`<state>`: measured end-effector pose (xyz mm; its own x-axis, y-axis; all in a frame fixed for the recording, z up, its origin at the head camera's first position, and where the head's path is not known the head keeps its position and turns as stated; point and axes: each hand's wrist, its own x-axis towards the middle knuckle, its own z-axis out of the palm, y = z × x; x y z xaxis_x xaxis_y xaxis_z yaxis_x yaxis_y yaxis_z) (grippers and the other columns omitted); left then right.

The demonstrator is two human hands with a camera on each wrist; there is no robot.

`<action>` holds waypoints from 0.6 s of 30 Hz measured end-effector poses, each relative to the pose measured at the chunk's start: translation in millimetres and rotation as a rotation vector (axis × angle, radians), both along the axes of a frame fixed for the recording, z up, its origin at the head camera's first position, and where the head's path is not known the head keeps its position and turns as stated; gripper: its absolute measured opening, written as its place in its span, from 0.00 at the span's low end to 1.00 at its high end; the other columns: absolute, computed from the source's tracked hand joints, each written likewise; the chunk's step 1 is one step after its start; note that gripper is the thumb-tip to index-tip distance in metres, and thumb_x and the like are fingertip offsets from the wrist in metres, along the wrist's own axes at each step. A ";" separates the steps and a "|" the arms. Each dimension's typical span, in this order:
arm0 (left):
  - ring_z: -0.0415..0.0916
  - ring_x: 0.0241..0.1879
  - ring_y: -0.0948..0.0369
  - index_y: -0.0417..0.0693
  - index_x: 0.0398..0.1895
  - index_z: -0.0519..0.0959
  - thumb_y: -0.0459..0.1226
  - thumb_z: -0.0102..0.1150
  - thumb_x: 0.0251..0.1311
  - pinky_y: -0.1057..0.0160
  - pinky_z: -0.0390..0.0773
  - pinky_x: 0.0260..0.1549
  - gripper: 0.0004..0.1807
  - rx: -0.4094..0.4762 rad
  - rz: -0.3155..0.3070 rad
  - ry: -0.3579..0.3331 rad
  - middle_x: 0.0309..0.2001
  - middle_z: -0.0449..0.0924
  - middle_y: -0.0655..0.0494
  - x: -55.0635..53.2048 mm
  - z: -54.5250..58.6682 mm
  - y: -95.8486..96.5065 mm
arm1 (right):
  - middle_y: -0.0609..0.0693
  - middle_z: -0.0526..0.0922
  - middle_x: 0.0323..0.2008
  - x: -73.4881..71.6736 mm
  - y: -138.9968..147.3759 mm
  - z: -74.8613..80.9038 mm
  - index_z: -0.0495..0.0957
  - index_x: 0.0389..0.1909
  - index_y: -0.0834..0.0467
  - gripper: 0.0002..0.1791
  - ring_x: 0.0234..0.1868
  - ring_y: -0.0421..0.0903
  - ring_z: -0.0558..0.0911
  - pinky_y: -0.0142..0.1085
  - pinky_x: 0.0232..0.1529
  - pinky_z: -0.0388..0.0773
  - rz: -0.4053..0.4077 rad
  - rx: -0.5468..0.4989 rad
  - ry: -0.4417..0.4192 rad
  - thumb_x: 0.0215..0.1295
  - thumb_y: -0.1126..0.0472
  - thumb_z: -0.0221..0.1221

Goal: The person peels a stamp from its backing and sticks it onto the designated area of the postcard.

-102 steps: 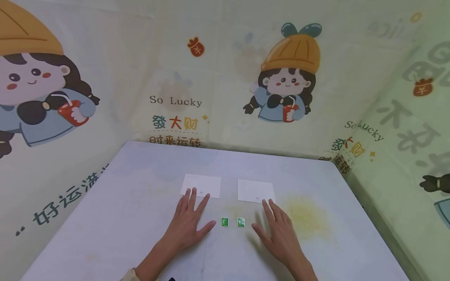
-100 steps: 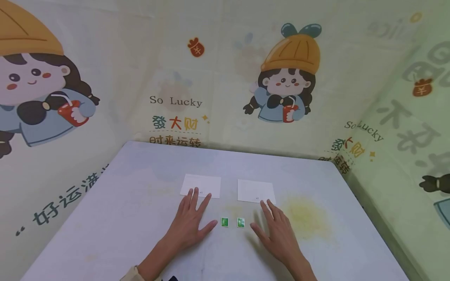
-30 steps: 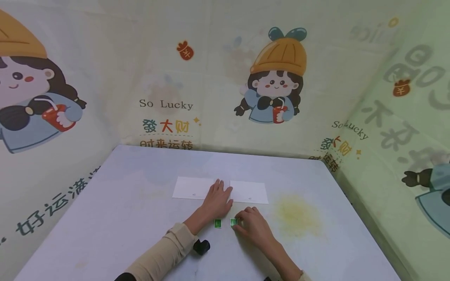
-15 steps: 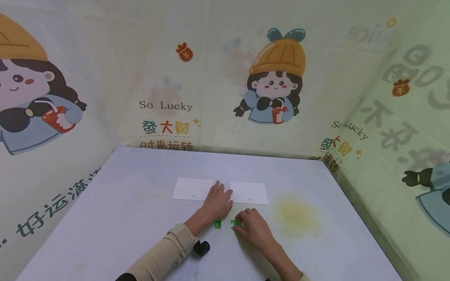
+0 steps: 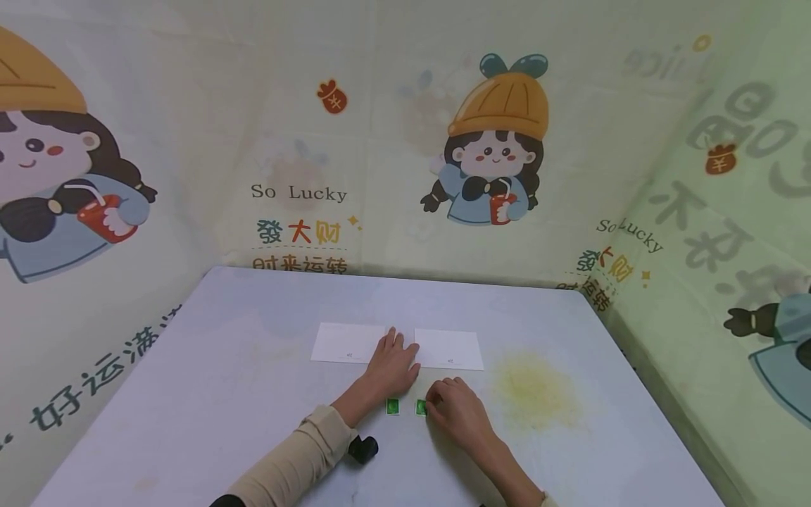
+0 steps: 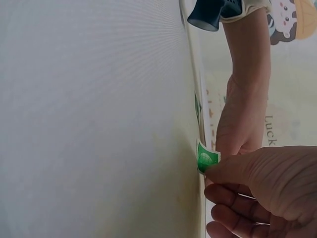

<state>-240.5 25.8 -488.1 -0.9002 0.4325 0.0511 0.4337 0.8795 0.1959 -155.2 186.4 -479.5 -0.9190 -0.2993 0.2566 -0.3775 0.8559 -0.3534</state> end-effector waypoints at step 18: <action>0.54 0.77 0.41 0.48 0.72 0.72 0.50 0.53 0.75 0.44 0.57 0.74 0.28 0.026 -0.001 -0.005 0.73 0.67 0.38 0.6 1.6 -1.8 | 0.40 0.83 0.28 4.7 6.2 5.4 0.84 0.30 0.53 0.06 0.33 0.38 0.76 0.33 0.35 0.76 -0.004 -0.066 -0.040 0.58 0.65 0.71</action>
